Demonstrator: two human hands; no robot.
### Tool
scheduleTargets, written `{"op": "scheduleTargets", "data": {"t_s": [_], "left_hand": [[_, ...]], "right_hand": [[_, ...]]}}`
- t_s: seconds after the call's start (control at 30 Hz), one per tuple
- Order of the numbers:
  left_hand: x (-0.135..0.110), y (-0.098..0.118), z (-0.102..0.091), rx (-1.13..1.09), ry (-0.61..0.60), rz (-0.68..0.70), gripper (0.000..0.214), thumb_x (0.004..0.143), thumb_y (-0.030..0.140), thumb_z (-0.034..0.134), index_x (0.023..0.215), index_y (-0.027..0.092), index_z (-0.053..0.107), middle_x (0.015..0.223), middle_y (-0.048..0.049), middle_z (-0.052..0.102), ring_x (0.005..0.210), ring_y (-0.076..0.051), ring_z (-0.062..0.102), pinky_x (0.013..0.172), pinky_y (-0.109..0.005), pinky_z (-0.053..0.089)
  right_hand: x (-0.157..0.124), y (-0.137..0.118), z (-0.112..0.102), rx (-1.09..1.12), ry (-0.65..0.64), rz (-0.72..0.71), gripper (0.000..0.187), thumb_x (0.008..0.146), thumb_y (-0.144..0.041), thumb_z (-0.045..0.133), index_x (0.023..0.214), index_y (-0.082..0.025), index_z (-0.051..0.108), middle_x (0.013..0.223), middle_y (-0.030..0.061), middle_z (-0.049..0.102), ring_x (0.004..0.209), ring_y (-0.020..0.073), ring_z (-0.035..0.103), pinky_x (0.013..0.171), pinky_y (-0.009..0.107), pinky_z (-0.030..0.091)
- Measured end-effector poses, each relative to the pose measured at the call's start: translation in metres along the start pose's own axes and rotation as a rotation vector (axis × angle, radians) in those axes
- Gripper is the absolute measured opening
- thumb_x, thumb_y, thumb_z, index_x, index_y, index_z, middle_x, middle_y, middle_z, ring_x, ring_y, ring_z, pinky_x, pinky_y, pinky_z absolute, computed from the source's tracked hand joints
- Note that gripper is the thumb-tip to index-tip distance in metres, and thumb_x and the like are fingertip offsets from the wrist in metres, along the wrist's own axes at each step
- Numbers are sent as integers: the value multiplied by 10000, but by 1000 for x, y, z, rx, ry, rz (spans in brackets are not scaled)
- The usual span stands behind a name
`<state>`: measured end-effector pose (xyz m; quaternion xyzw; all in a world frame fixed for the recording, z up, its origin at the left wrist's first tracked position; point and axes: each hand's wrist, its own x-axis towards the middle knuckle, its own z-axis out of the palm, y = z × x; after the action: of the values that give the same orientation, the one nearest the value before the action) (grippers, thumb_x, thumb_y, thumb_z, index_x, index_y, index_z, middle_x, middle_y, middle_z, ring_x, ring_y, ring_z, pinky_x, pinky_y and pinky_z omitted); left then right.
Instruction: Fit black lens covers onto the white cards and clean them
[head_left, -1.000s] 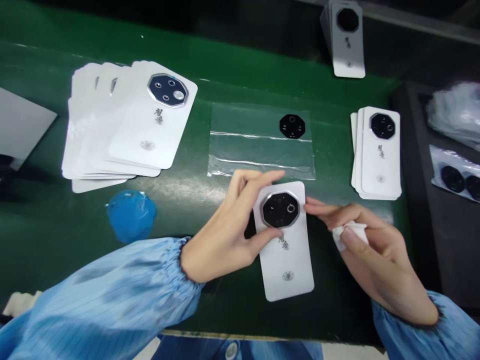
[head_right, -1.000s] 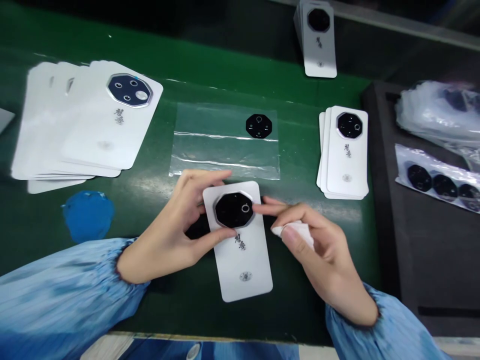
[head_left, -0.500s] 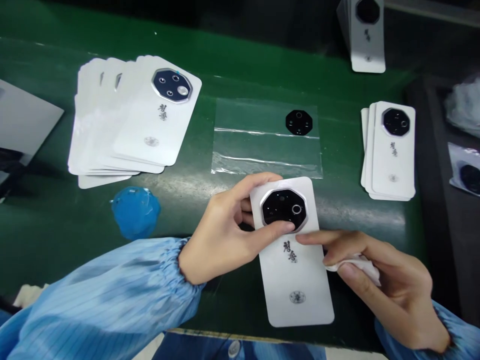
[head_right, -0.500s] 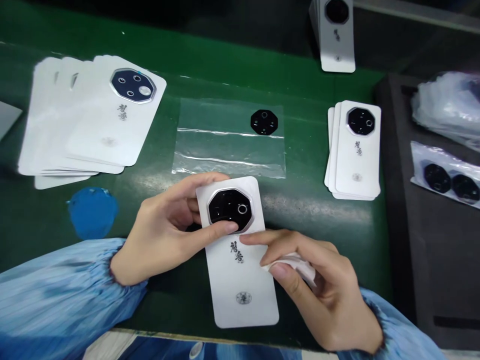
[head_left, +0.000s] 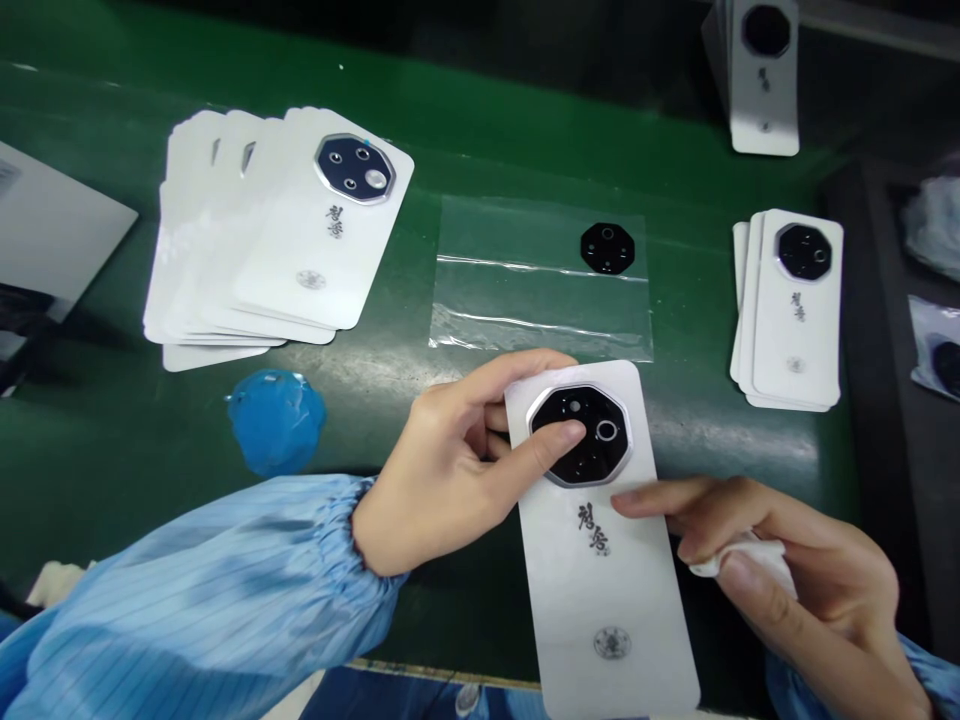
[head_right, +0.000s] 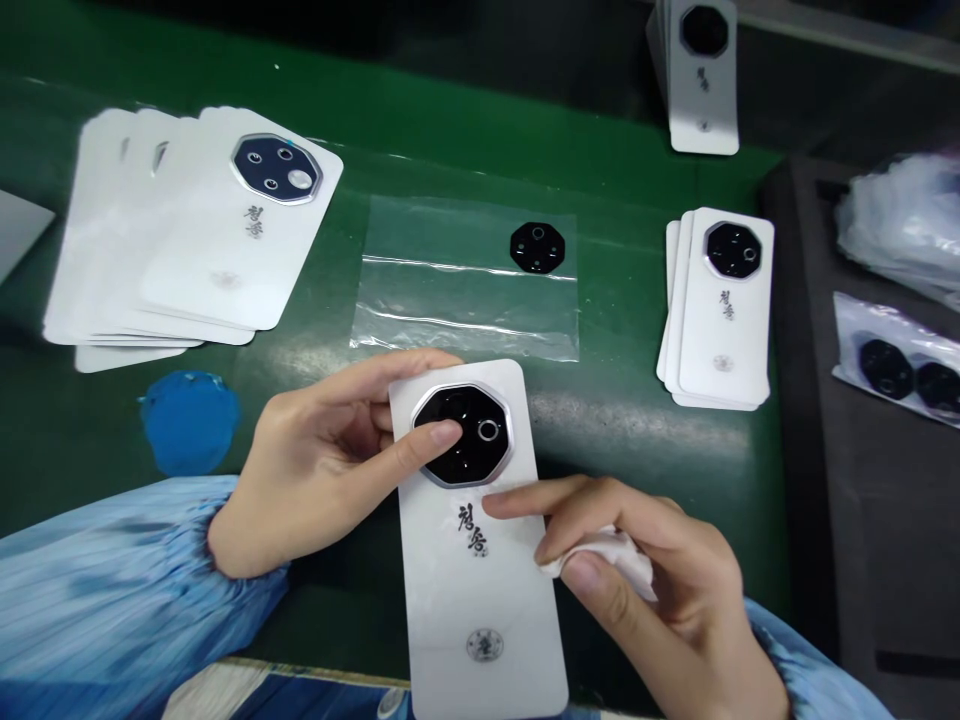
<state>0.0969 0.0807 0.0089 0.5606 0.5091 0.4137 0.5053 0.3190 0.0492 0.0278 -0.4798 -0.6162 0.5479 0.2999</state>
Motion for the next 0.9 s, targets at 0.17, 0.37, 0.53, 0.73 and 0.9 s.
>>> {"op": "scheduleTargets", "data": {"t_s": [0.17,0.37,0.53,0.73,0.9], "left_hand": [[-2,-2,1,108,33,86,209,867,232,628,1070,184,626,892,11,699,604,-44,612,497,-93,521],[-5,-6,4,119,-3,58,596,673,335,818,1181,170,555,1066,-26,655,787,-111,647,580,-141,560],[-4,-3,3,97,9,54,451,711,310,790,1102,192,597,951,10,673,743,-100,646,489,-120,520],[-3,5,1,109,60,24,211,826,268,671,1033,230,670,802,27,689,502,-65,534,387,-170,438],[-5,3,1,135,112,54,226,838,236,643,1052,273,708,874,12,723,450,-75,491,404,-221,432]], "right_hand": [[-3,-2,-2,-41,-53,-24,120,930,-225,519,891,-288,613,1019,-23,726,958,144,682,801,149,540],[-5,0,3,-106,-64,-107,175,897,-149,515,949,-289,606,1078,-12,710,979,155,681,823,168,553],[-5,0,4,-118,-69,-125,213,890,-111,498,958,-281,606,1080,18,712,966,188,688,779,216,583],[-4,-4,3,-47,-74,-92,200,870,-105,525,914,-276,618,1023,11,730,915,203,704,751,212,585],[-2,-4,3,-26,-60,-62,180,883,-132,528,898,-285,623,1008,-4,733,907,190,704,762,200,576]]}}
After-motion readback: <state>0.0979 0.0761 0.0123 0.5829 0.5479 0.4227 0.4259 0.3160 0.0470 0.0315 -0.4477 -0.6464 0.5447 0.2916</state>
